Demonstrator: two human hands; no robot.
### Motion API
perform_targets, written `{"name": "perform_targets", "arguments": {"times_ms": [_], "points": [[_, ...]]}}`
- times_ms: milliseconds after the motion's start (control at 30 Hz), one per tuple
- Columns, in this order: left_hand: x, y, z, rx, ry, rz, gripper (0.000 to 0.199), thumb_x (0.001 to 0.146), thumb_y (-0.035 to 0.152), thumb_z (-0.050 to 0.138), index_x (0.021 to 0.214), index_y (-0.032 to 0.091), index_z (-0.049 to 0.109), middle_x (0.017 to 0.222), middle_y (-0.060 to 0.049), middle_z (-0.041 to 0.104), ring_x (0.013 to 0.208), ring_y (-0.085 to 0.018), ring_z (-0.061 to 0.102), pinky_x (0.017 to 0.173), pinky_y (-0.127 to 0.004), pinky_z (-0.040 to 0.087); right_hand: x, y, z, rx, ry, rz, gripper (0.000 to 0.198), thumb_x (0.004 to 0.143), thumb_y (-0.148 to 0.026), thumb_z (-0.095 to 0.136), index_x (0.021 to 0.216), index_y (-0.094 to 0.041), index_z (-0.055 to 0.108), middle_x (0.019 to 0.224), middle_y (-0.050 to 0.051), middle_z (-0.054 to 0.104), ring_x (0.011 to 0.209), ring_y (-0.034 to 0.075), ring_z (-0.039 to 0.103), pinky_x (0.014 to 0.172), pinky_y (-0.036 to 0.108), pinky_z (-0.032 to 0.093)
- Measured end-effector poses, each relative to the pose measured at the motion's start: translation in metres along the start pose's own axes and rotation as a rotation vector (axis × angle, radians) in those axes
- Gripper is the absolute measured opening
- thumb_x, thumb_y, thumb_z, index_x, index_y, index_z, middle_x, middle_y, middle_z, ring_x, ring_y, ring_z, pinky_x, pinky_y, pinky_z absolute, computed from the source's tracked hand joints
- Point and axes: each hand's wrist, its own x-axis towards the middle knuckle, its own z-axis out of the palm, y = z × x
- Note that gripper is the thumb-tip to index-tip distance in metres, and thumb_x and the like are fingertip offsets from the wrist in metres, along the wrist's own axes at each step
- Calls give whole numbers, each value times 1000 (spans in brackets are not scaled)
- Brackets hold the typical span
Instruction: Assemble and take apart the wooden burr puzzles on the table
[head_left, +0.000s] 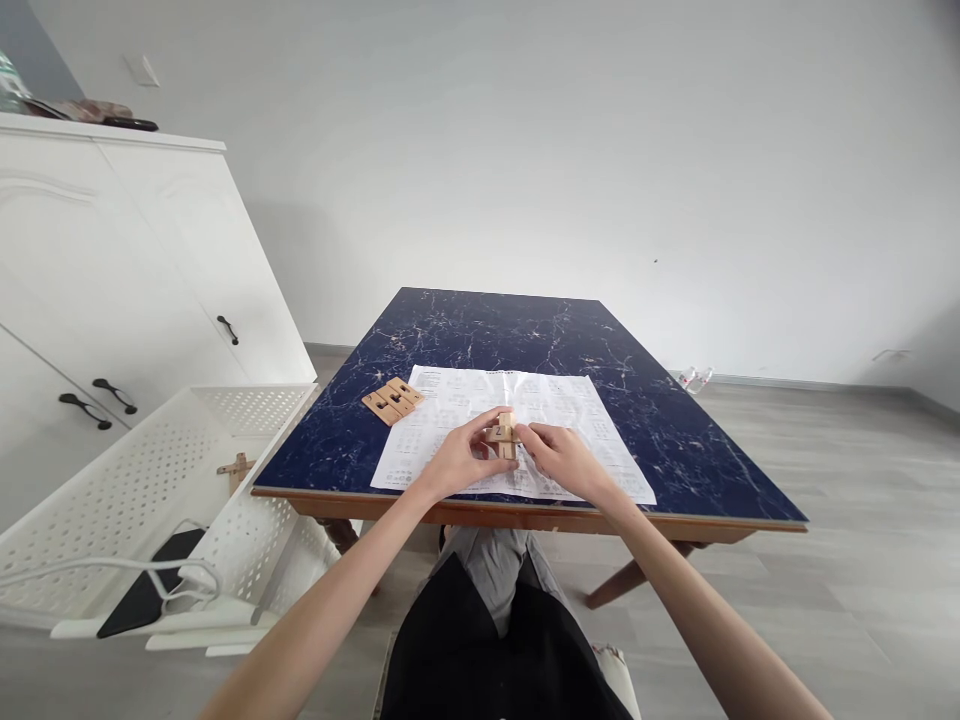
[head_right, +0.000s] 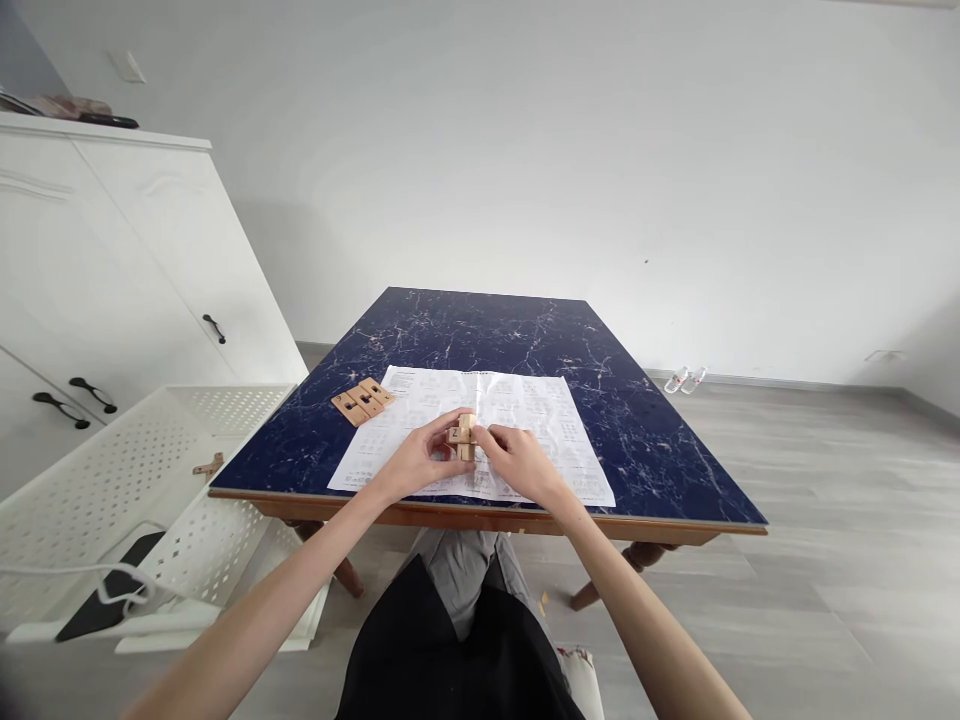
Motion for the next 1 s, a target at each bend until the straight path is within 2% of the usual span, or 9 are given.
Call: {"name": "perform_targets", "arguments": {"times_ms": [133, 233, 333, 400, 467, 533, 633, 733, 1000], "points": [[0, 1, 0, 35, 29, 19, 84, 84, 42, 87, 158, 26, 51, 143, -14, 67, 108, -26, 72, 92, -39, 57, 1, 7, -2, 66, 11, 19, 55, 103, -66, 41, 67, -25, 47, 53, -2, 50, 52, 16, 46, 58, 31, 36], [-1, 3, -12, 174, 125, 66, 75, 90, 48, 80, 155, 27, 51, 149, -14, 62, 122, -29, 69, 98, -41, 57, 2, 18, -9, 119, 41, 45, 59, 103, -71, 40, 68, -24, 49, 53, -2, 51, 52, 17, 48, 59, 31, 38], [-5, 0, -42, 529, 333, 87, 57, 98, 54, 67, 149, 30, 53, 149, -10, 63, 128, -27, 66, 103, -40, 57, 0, 30, -15, 172, 72, 75, 61, 101, -74, 43, 66, -25, 46, 53, -2, 49, 51, 16, 47, 58, 31, 38], [-10, -8, -68, 632, 442, 57, 53, 97, 52, 66, 143, 27, 56, 149, -11, 61, 136, -31, 60, 114, -48, 50, -3, 36, -17, 212, 87, 91, 61, 100, -75, 44, 66, -25, 45, 54, -2, 47, 50, 16, 45, 56, 31, 38], [-15, -19, -94, 723, 523, 20, 55, 93, 51, 68, 139, 23, 57, 148, -16, 59, 144, -38, 50, 123, -58, 37, -5, 41, -16, 252, 101, 97, 61, 99, -77, 45, 67, -25, 44, 55, -3, 46, 50, 16, 44, 55, 31, 37], [-20, -31, -117, 801, 556, -24, 68, 86, 54, 73, 141, 19, 54, 153, -21, 53, 149, -44, 42, 127, -62, 28, -6, 44, -14, 285, 115, 93, 61, 99, -77, 45, 67, -26, 42, 56, -3, 44, 51, 16, 44, 54, 31, 36], [-20, -46, -139, 877, 533, -100, 92, 79, 65, 77, 149, 14, 46, 158, -26, 48, 151, -50, 38, 124, -66, 29, -6, 48, -10, 309, 123, 79, 60, 100, -76, 46, 68, -25, 43, 58, -3, 45, 52, 16, 44, 55, 31, 36], [-13, -56, -149, 914, 467, -156, 106, 77, 75, 74, 154, 12, 40, 159, -28, 47, 149, -51, 43, 121, -65, 34, -6, 51, -9, 313, 120, 63, 60, 100, -76, 47, 68, -25, 45, 60, -3, 46, 54, 16, 45, 57, 31, 37], [10, -66, -153, 972, 351, -149, 99, 84, 80, 62, 156, 15, 42, 156, -24, 53, 145, -47, 47, 119, -60, 36, -7, 50, -9, 312, 112, 36, 59, 101, -75, 46, 70, -25, 46, 60, -3, 46, 54, 16, 46, 58, 31, 37]]}}
